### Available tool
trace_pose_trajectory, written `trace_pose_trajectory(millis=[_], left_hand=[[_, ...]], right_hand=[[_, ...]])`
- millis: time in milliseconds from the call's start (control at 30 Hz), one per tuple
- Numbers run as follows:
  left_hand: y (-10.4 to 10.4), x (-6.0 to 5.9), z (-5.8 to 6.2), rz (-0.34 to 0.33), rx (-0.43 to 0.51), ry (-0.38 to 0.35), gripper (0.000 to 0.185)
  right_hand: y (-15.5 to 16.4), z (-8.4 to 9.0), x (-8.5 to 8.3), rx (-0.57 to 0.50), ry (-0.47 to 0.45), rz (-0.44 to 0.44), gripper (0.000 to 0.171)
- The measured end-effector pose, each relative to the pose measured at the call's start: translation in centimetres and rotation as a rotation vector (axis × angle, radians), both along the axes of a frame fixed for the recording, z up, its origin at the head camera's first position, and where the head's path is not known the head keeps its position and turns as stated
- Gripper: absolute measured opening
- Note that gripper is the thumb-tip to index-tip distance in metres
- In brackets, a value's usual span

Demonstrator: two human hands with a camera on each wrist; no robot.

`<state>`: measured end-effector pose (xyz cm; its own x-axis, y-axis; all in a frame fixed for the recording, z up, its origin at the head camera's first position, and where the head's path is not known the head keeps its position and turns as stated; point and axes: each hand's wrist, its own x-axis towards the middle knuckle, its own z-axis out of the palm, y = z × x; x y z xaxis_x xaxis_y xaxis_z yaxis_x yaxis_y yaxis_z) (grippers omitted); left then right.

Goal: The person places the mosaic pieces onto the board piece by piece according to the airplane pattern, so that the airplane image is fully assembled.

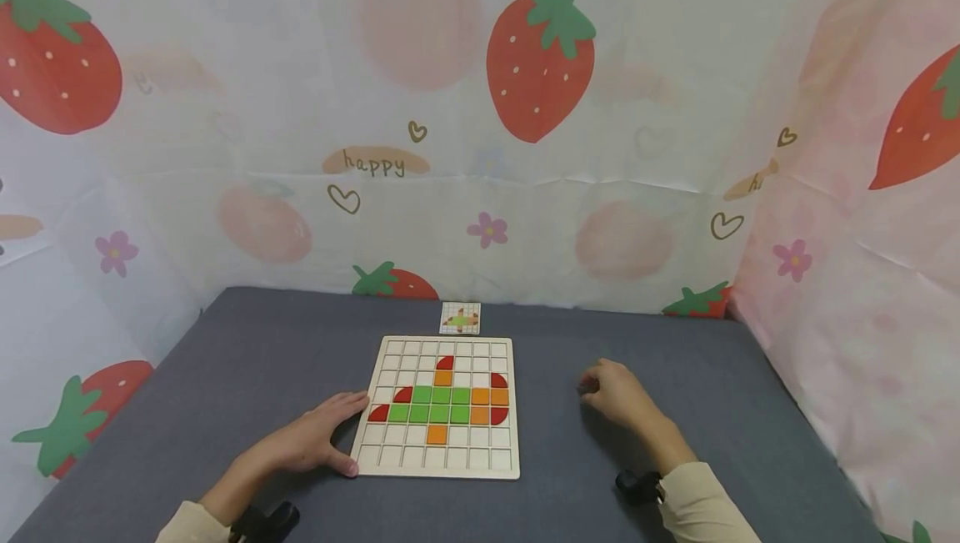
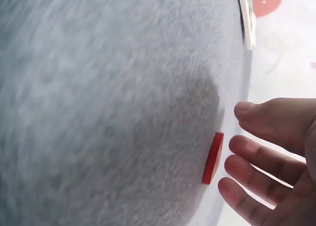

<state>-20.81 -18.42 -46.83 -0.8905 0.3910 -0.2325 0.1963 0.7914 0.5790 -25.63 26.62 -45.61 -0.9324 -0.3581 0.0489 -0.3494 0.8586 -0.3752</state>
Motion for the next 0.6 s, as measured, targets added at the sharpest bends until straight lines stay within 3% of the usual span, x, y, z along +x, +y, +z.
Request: trace_pose_trajectory(millis=[200,600], left_hand=[[0.1,-0.1,0.1,0.014,-0.012,-0.006,0.100],[0.0,-0.1,0.0,-0.001,-0.005,0.002,0.101]], right_hand=[[0.6,0.1,0.0,0.062,-0.011,0.012,0.021],[1.7,-0.3,-0.3,0.060,-0.039,-0.017,0.024]])
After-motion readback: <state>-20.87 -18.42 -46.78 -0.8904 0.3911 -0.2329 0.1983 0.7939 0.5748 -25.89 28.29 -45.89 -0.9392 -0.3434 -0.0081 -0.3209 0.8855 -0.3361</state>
